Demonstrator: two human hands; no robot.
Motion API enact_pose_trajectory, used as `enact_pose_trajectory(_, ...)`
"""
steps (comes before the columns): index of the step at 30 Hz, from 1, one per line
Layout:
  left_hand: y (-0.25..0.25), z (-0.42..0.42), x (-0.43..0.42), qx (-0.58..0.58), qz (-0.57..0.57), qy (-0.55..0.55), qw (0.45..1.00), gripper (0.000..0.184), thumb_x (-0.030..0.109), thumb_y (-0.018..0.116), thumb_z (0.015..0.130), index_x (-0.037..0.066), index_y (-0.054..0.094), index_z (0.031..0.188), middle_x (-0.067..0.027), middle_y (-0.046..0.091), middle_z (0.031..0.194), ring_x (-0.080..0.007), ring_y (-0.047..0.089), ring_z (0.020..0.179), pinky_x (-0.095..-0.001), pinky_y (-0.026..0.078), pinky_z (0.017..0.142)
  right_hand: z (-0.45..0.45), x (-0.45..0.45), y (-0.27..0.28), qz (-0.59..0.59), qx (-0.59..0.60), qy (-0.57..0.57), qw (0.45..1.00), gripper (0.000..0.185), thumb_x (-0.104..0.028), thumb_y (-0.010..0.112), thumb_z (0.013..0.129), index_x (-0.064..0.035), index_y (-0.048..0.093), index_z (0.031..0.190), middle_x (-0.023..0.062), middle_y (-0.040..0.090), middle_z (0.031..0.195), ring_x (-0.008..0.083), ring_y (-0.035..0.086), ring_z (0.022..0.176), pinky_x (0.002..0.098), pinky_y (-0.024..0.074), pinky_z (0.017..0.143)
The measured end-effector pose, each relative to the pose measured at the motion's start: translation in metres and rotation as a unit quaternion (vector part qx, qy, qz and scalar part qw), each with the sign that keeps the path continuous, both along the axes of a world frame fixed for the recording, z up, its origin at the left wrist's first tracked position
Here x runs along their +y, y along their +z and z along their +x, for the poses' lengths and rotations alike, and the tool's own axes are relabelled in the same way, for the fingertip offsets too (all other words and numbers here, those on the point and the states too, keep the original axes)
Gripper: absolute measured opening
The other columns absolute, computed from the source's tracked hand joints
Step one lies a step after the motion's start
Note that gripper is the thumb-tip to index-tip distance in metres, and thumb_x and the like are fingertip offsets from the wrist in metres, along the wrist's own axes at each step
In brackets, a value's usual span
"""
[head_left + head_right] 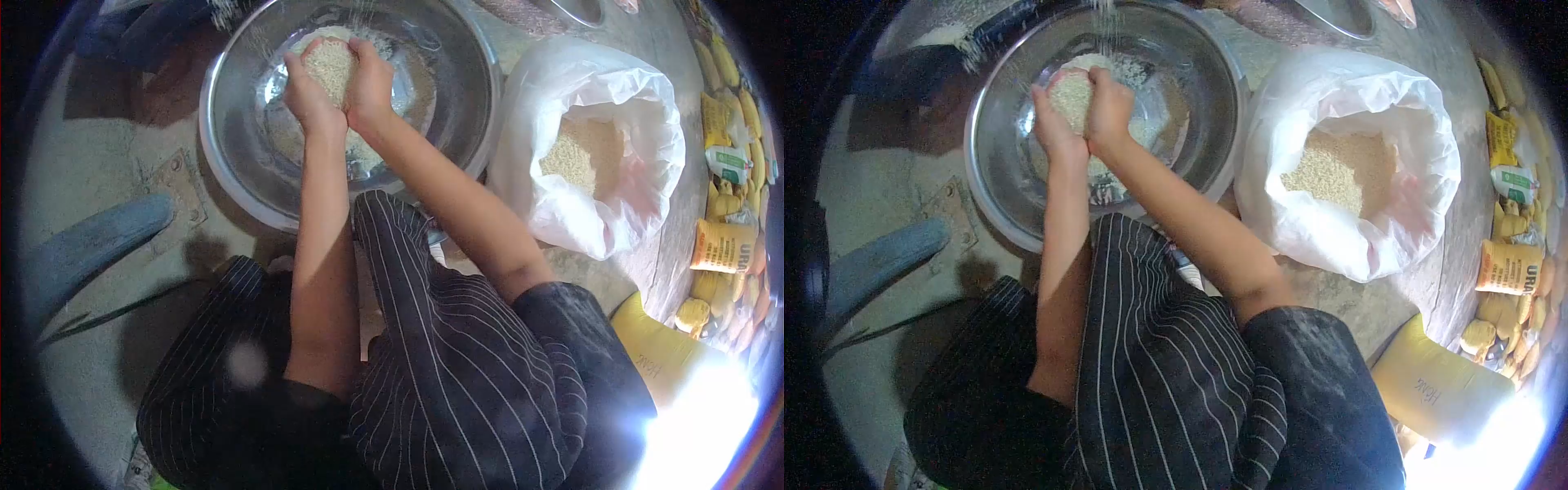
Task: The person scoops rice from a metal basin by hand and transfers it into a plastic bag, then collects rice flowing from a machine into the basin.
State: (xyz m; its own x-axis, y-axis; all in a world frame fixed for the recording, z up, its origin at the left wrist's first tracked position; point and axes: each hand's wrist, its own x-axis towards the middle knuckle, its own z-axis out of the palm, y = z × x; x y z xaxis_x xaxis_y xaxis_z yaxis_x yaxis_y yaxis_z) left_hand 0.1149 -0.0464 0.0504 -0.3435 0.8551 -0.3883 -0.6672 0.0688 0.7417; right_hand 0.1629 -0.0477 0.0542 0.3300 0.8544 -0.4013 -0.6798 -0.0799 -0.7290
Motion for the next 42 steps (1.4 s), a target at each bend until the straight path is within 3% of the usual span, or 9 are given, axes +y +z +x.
enact_pose_trajectory(9,0.121,0.088,-0.04,-0.013,0.114,-0.144,0.983,0.042,0.033,0.039,0.094,-0.002,0.062,0.096,-0.0112,0.064,0.087,-0.0189,0.063,0.077,-0.0291,0.051,0.071,0.087,-0.056,0.117,0.101,-0.104,-0.133,0.98,0.03,-0.027,0.05,0.086,0.001,0.061,0.089,0.006,0.059,0.077,0.0137,0.055,0.068,0.0283,0.0448,0.066)
enact_pose_trajectory(14,0.166,0.189,-0.078,0.036,0.188,-0.176,0.966,0.042,0.029,0.048,0.091,-0.001,0.067,0.069,-0.0094,0.064,0.061,-0.0153,0.062,0.059,-0.0282,0.047,0.057,0.183,-0.106,0.157,0.105,-0.186,-0.219,0.952,0.032,-0.024,0.043,0.091,0.0018,0.052,0.107,0.0086,0.057,0.1,0.0166,0.056,0.091,0.0312,0.0463,0.079)
enact_pose_trajectory(18,0.147,0.237,-0.099,0.166,0.285,-0.339,0.881,0.031,0.025,0.053,0.086,-0.003,0.063,0.093,-0.0211,0.063,0.088,-0.0244,0.064,0.081,-0.034,0.048,0.073,0.262,-0.143,0.139,0.044,-0.197,-0.239,0.95,0.038,-0.027,0.041,0.093,0.0034,0.048,0.115,0.012,0.055,0.108,0.0195,0.054,0.099,0.0318,0.0421,0.089)
enact_pose_trajectory(24,0.101,0.154,-0.069,0.076,0.26,-0.502,0.821,0.031,0.024,0.048,0.09,-0.001,0.062,0.102,-0.0139,0.064,0.097,-0.0196,0.062,0.09,-0.0305,0.047,0.081,0.294,-0.162,0.132,-0.125,-0.459,-0.212,0.853,0.043,-0.028,0.042,0.091,0.0011,0.047,0.122,0.0148,0.051,0.12,0.0228,0.051,0.106,0.0307,0.0389,0.091)
enact_pose_trajectory(27,0.098,0.08,-0.044,0.064,0.181,-0.379,0.905,0.031,0.023,0.044,0.091,0.0,0.058,0.108,-0.0131,0.063,0.099,-0.0181,0.06,0.092,-0.0283,0.047,0.083,0.26,-0.149,0.148,-0.166,-0.608,-0.12,0.767,0.038,-0.022,0.045,0.091,0.0043,0.052,0.117,0.0145,0.059,0.112,0.0196,0.054,0.101,0.0277,0.0381,0.09)
enact_pose_trajectory(29,0.077,0.034,-0.026,0.153,0.114,-0.281,0.941,0.033,0.024,0.044,0.092,0.0,0.056,0.11,-0.0135,0.063,0.101,-0.0175,0.06,0.091,-0.0275,0.046,0.082,0.224,-0.13,0.146,-0.031,-0.654,-0.137,0.743,0.028,-0.016,0.048,0.088,0.0017,0.06,0.106,0.0127,0.063,0.102,0.0169,0.057,0.096,0.0273,0.0411,0.085)
enact_pose_trajectory(33,0.024,-0.064,-0.016,0.367,-0.118,-0.252,0.888,0.032,0.026,0.049,0.089,-0.003,0.06,0.097,-0.0127,0.064,0.088,-0.0142,0.059,0.076,-0.0254,0.046,0.071,0.115,-0.101,0.123,0.094,-0.52,0.133,0.838,0.02,-0.014,0.055,0.082,-0.0014,0.063,0.095,0.0111,0.066,0.094,0.0207,0.062,0.086,0.0306,0.0458,0.078)
enact_pose_trajectory(38,-0.008,-0.108,-0.025,0.434,-0.252,-0.292,0.814,0.028,0.023,0.057,0.085,-0.001,0.059,0.1,-0.0131,0.063,0.084,-0.0166,0.059,0.078,-0.0282,0.047,0.072,0.047,-0.08,0.039,0.003,-0.64,0.632,0.437,0.049,-0.035,0.055,0.082,-0.0016,0.051,0.118,0.0246,0.05,0.121,0.0399,0.041,0.119,0.0446,0.0331,0.099)
enact_pose_trajectory(42,-0.042,-0.101,-0.021,0.64,0.088,-0.243,0.723,0.044,0.015,0.066,0.074,0.008,0.052,0.115,-0.0223,0.05,0.12,-0.0308,0.046,0.115,-0.0433,0.036,0.095,0.056,-0.083,-0.006,0.0,-0.714,0.533,0.454,0.059,-0.037,0.054,0.083,0.001,0.04,0.127,0.0302,0.034,0.132,0.0456,0.028,0.125,0.0459,0.0256,0.104)
